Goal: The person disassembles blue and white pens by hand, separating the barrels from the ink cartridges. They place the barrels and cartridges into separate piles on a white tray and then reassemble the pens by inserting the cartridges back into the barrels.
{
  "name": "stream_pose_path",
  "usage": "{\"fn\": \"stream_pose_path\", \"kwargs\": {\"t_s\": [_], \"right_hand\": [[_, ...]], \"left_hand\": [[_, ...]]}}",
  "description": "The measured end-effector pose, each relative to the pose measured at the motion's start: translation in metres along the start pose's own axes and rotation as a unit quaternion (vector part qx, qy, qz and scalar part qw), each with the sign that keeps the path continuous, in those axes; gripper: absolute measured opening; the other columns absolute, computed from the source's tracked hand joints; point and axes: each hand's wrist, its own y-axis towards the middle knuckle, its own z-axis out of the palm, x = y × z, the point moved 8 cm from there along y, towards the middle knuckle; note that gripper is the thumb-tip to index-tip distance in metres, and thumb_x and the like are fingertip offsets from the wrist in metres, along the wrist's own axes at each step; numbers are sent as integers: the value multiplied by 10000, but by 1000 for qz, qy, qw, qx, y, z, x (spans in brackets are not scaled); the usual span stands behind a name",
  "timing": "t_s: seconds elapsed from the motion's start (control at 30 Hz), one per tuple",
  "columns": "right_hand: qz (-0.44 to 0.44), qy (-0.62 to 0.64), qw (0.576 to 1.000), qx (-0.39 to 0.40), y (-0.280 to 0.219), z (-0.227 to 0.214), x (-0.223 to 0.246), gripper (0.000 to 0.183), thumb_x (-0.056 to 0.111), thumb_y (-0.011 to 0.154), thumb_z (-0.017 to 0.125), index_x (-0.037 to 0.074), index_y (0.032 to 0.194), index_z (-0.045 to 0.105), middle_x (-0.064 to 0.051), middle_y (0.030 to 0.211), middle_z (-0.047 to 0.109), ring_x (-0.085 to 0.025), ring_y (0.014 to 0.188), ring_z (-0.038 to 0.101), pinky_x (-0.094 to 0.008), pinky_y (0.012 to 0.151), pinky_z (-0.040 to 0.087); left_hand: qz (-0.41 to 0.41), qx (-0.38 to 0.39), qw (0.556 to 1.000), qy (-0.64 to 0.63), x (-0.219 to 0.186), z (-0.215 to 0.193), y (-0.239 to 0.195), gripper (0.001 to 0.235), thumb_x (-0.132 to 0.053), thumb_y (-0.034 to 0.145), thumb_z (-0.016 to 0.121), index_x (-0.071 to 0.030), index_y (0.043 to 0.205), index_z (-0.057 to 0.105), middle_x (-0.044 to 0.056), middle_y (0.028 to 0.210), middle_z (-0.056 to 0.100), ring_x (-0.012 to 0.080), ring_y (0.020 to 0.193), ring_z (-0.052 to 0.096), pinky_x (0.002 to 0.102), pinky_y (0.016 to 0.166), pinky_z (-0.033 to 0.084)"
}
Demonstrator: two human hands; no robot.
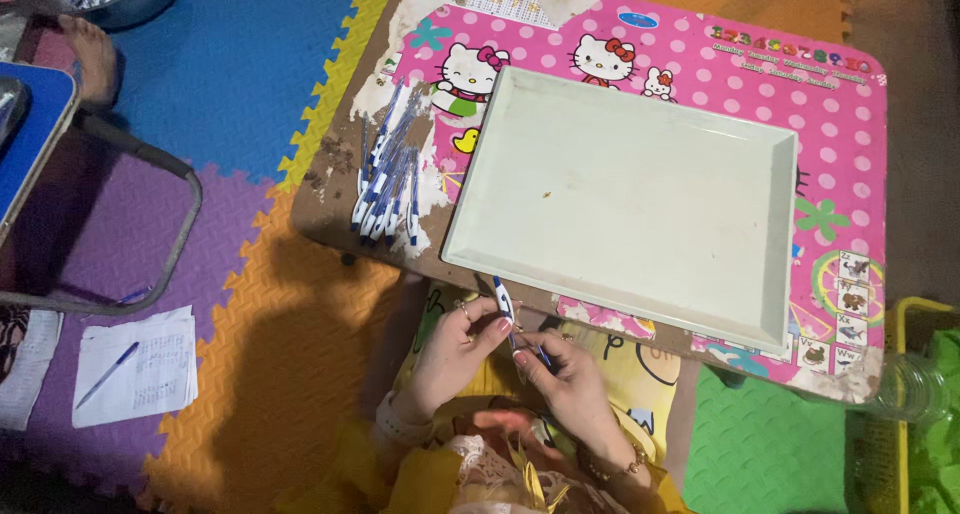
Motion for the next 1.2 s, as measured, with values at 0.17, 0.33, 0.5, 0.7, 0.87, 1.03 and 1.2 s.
{"fn": "stream_pose_path", "kwargs": {"t_s": [0.17, 0.33, 0.5, 0.7, 0.87, 1.03, 1.2], "right_hand": [[15, 0, 1000, 2, 0, 2, -11, 194, 207, 950, 740, 134, 1109, 823, 22, 984, 829, -103, 903, 720, -256, 826, 548], [38, 21, 999, 11, -2, 2, -4, 196, 198, 958, 730, 132, 1118, 823, 15, 991, 839, -112, 883, 736, -263, 798, 574], [53, 24, 998, 15, -1, 4, -12, 188, 186, 960, 731, 148, 1116, 828, 9, 957, 839, -113, 817, 732, -255, 719, 587], [39, 18, 999, 16, -2, 3, -9, 161, 197, 958, 742, 141, 1087, 820, 13, 884, 817, -111, 757, 708, -256, 674, 560], [58, 25, 998, 16, -2, 5, -9, 181, 194, 959, 731, 138, 1104, 824, 26, 1035, 851, -98, 914, 739, -245, 815, 565], [48, 23, 998, 19, -1, 6, -13, 158, 191, 967, 730, 133, 1077, 827, 25, 920, 807, -96, 797, 693, -236, 692, 547], [44, 8, 999, 14, 0, 6, -17, 162, 211, 967, 732, 133, 1069, 831, 33, 929, 809, -85, 823, 686, -237, 713, 516]], "left_hand": [[18, -3, 1000, -2, 22, 5, 5, 245, -272, 1008, 639, -112, 1165, 738, -11, 1047, 797, 107, 958, 698, 250, 883, 511], [-27, 14, 1000, -8, 9, 4, -2, 285, -309, 1016, 620, -115, 1190, 734, -9, 1083, 794, 122, 1000, 717, 262, 896, 521], [-24, 22, 999, -26, 17, 8, 0, 274, -283, 1026, 611, -104, 1196, 728, -6, 1103, 777, 113, 1031, 691, 259, 922, 515], [-35, 26, 998, -45, 12, 8, -4, 222, -252, 1036, 616, -96, 1152, 722, 1, 1038, 760, 107, 977, 680, 254, 901, 513], [-30, 26, 998, -49, 16, 9, -2, 245, -271, 1036, 611, -91, 1159, 722, 0, 1039, 765, 106, 966, 680, 257, 883, 513], [-45, 17, 998, -50, 22, 8, -2, 266, -284, 1026, 622, -99, 1187, 726, -2, 1053, 777, 96, 970, 688, 239, 894, 514], [-39, 22, 998, -52, 27, 10, 0, 251, -272, 1032, 621, -99, 1176, 732, -6, 1024, 775, 94, 940, 689, 240, 862, 520]]}}
